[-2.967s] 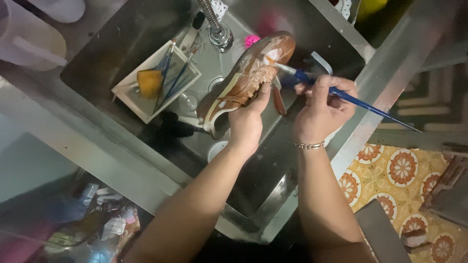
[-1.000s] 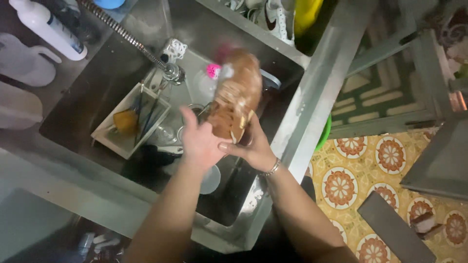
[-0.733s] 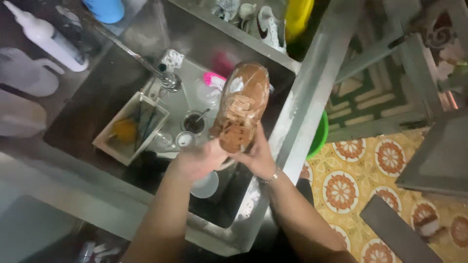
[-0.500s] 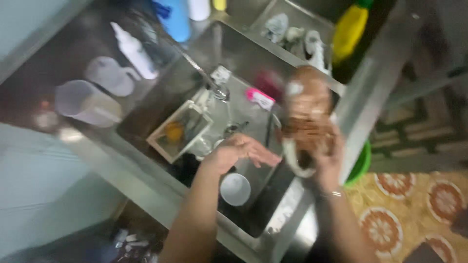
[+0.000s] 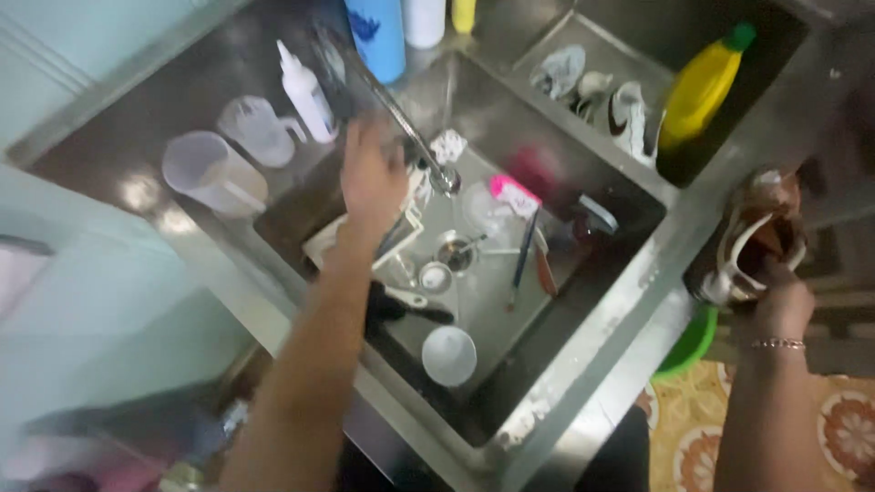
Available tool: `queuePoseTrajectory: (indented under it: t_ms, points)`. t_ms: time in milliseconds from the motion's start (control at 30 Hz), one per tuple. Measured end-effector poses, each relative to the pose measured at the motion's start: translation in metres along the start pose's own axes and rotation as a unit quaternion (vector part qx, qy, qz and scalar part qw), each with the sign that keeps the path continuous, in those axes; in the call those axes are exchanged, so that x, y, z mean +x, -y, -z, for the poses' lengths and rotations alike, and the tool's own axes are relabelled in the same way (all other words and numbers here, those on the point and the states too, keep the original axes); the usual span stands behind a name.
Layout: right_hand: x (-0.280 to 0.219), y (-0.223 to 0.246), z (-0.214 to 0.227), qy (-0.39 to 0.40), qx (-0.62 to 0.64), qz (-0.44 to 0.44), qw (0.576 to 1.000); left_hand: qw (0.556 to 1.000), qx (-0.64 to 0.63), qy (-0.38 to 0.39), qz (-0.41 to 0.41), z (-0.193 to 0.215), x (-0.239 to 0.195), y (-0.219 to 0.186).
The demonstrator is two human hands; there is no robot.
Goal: Cleaning and detailing a brown leather shoe in a sink using brushes and soap.
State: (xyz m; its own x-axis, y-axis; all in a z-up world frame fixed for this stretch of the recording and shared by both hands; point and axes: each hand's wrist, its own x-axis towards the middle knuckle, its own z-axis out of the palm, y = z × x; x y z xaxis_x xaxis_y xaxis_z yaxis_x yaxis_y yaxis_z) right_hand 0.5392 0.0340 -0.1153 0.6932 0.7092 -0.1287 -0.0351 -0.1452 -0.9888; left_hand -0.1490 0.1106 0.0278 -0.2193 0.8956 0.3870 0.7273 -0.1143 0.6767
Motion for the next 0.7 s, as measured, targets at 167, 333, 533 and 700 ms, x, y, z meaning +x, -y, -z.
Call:
queuePoseTrajectory:
  t_ms: [167, 333, 533, 700]
  points:
    - [-0.08, 0.066, -0.034, 0.081, 0.101, -0.085, 0.988, 0.99, 0.095, 0.099, 0.021, -0.033, 0.101, 0.055]
    - [-0.091, 0.071, -0.041, 0.141, 0.114, -0.08, 0.98, 0.98, 0.092, 0.168, 0.052, -0.058, 0.148, 0.106]
    - [-0.126, 0.094, -0.056, 0.217, 0.204, -0.064, 0.953, 0.951, 0.149, 0.262, 0.069, -0.069, 0.13, 0.119]
    - [-0.161, 0.114, -0.071, 0.296, 0.272, -0.043, 0.915, 0.987, -0.097, 0.121, 0.05, -0.066, 0.043, 0.106]
